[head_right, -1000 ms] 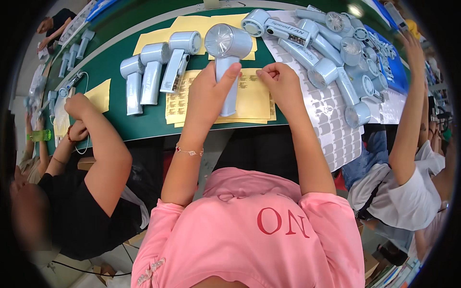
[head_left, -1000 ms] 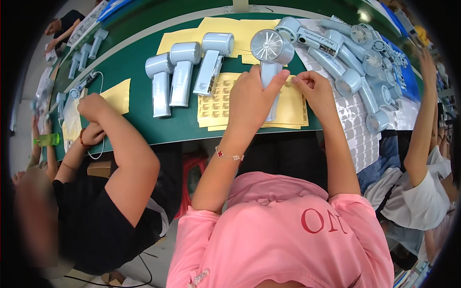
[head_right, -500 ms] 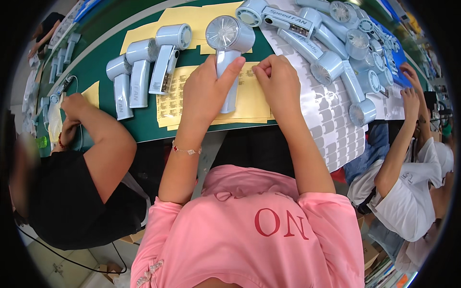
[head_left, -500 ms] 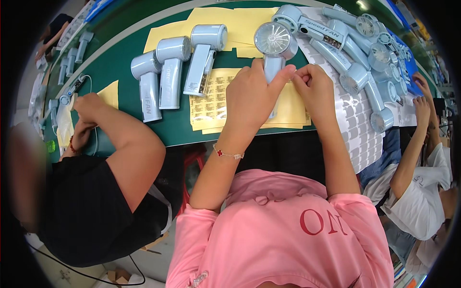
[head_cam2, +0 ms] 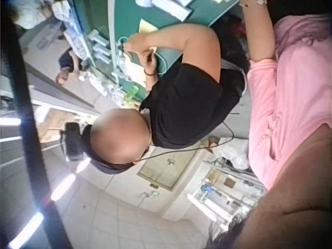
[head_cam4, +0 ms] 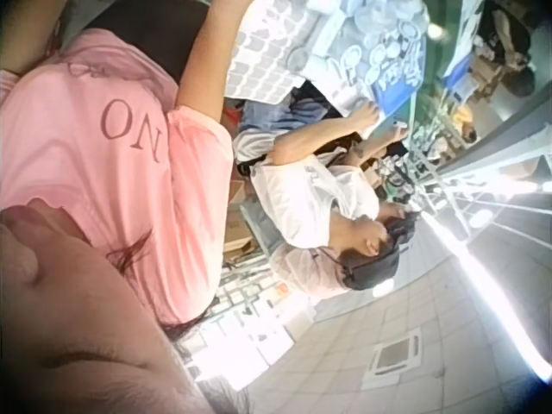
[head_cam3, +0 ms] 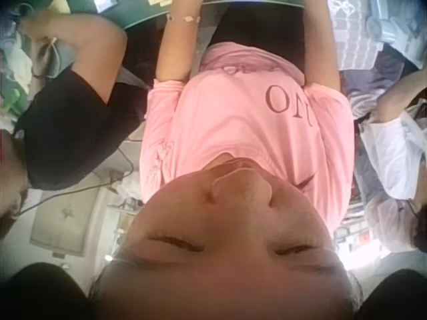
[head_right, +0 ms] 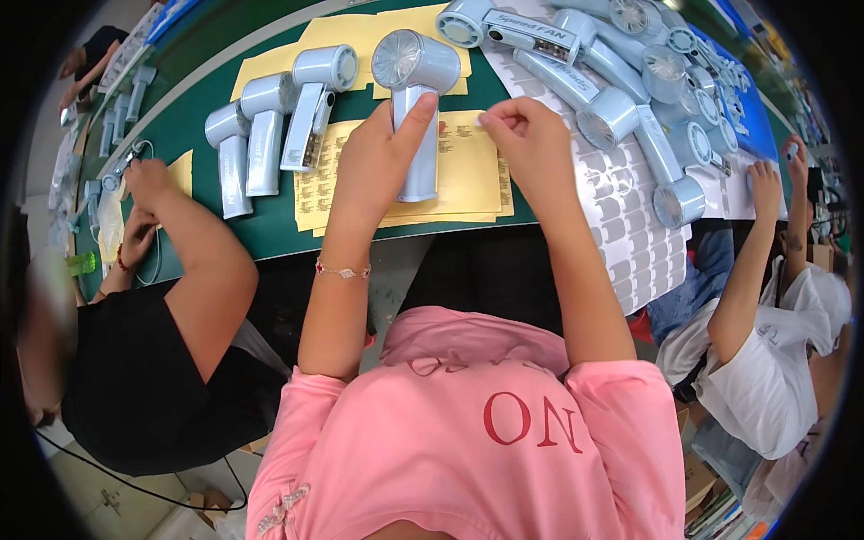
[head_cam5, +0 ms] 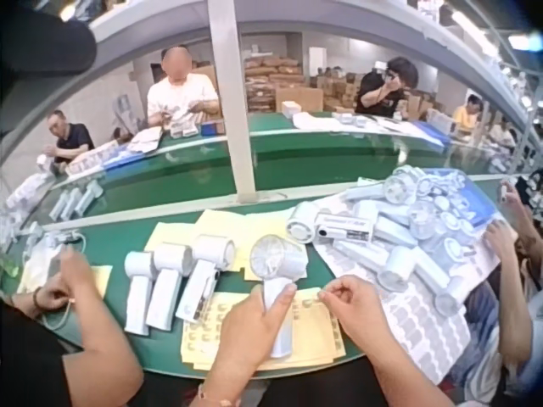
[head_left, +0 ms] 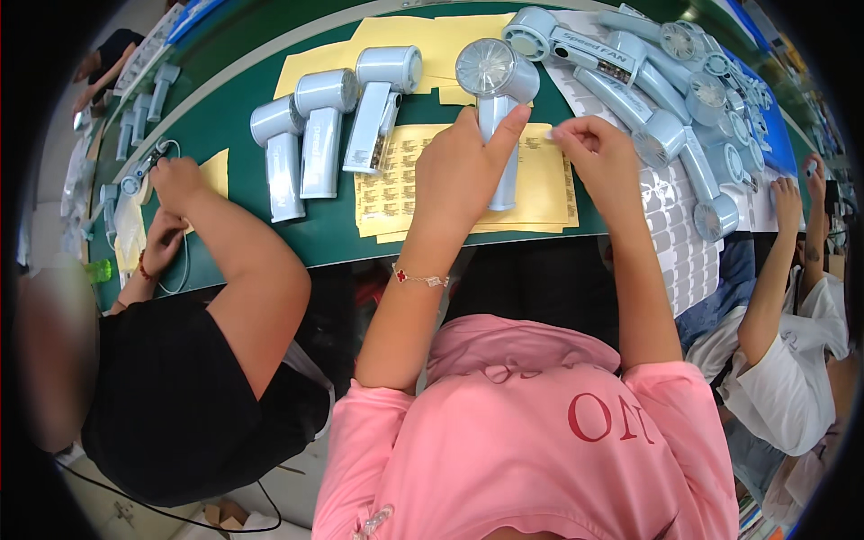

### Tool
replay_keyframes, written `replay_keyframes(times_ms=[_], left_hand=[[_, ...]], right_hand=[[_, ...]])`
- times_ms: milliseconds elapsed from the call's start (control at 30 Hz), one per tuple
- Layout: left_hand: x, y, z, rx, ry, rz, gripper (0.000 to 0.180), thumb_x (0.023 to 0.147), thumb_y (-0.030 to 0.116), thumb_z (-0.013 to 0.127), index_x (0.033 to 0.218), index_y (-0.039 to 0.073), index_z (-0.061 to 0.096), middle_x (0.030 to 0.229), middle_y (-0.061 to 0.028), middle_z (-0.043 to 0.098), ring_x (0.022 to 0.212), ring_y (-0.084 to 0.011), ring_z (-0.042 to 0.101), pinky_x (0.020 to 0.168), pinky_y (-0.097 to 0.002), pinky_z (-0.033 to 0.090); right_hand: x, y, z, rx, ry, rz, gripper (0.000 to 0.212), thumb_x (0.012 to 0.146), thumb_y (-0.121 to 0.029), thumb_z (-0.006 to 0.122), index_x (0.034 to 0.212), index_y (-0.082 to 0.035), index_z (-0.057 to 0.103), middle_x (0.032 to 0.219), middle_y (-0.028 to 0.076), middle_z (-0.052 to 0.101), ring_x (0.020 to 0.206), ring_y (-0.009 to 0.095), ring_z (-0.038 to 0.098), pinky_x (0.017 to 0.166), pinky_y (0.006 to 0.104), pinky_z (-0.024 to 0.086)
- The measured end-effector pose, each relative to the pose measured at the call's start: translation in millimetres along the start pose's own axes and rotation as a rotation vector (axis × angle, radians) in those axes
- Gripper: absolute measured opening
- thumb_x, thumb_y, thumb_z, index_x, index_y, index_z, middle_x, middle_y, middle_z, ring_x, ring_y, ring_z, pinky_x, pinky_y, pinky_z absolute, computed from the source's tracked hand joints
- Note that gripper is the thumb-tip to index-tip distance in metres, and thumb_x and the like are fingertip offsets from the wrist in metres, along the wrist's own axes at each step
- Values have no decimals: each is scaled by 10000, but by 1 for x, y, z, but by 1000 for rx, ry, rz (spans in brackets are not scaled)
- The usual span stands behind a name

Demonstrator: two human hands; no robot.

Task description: Apply stickers and labels to the body of small handheld electric fans at an assembly line.

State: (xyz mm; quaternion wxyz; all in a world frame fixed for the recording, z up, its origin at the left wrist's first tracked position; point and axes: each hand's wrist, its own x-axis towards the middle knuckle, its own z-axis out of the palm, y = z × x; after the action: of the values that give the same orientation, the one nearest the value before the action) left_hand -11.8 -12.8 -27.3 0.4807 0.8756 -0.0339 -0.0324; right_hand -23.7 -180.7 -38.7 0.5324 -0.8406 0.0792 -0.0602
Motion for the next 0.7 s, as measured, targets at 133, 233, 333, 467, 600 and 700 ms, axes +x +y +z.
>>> replay_keyframes(times_ms=[133,233,333,467,600,700], left_hand=[[-3,4,-1,110,15,-1,661,836,601,422,777,-46,538,680,-231,593,684,-371,599,619,-428,468],[-4,4,4,132,29,35,648,836,592,431,765,-44,533,656,-222,589,660,-366,599,597,-428,470],[-6,5,3,184,45,72,633,839,582,437,767,-40,529,635,-214,584,630,-360,598,568,-424,470],[-8,6,8,222,95,73,616,844,571,439,775,-35,527,620,-212,581,610,-358,596,544,-419,469],[-9,4,6,202,101,90,615,847,573,428,778,-30,526,626,-219,584,622,-357,602,546,-419,471],[-4,-1,4,155,96,68,621,848,577,421,788,-31,530,640,-221,592,633,-362,605,560,-426,470]], right_hand=[[4,4,12,-185,25,-90,158,755,-132,660,769,21,622,666,43,572,583,117,517,555,257,427],[5,5,15,-292,50,-100,146,732,-130,663,761,7,624,710,91,588,626,185,561,596,303,453],[5,4,16,-348,62,-119,144,729,-130,665,765,3,621,722,94,586,638,194,562,601,306,451],[0,4,13,-255,83,-179,122,743,-113,663,772,-2,621,699,73,564,614,156,534,581,268,431],[-15,-2,-1,57,-4,-149,119,777,-86,659,824,14,615,714,0,564,620,51,465,573,193,389],[-24,-8,-14,183,35,-19,129,796,-111,655,840,5,621,733,-8,590,614,33,474,542,182,380]])
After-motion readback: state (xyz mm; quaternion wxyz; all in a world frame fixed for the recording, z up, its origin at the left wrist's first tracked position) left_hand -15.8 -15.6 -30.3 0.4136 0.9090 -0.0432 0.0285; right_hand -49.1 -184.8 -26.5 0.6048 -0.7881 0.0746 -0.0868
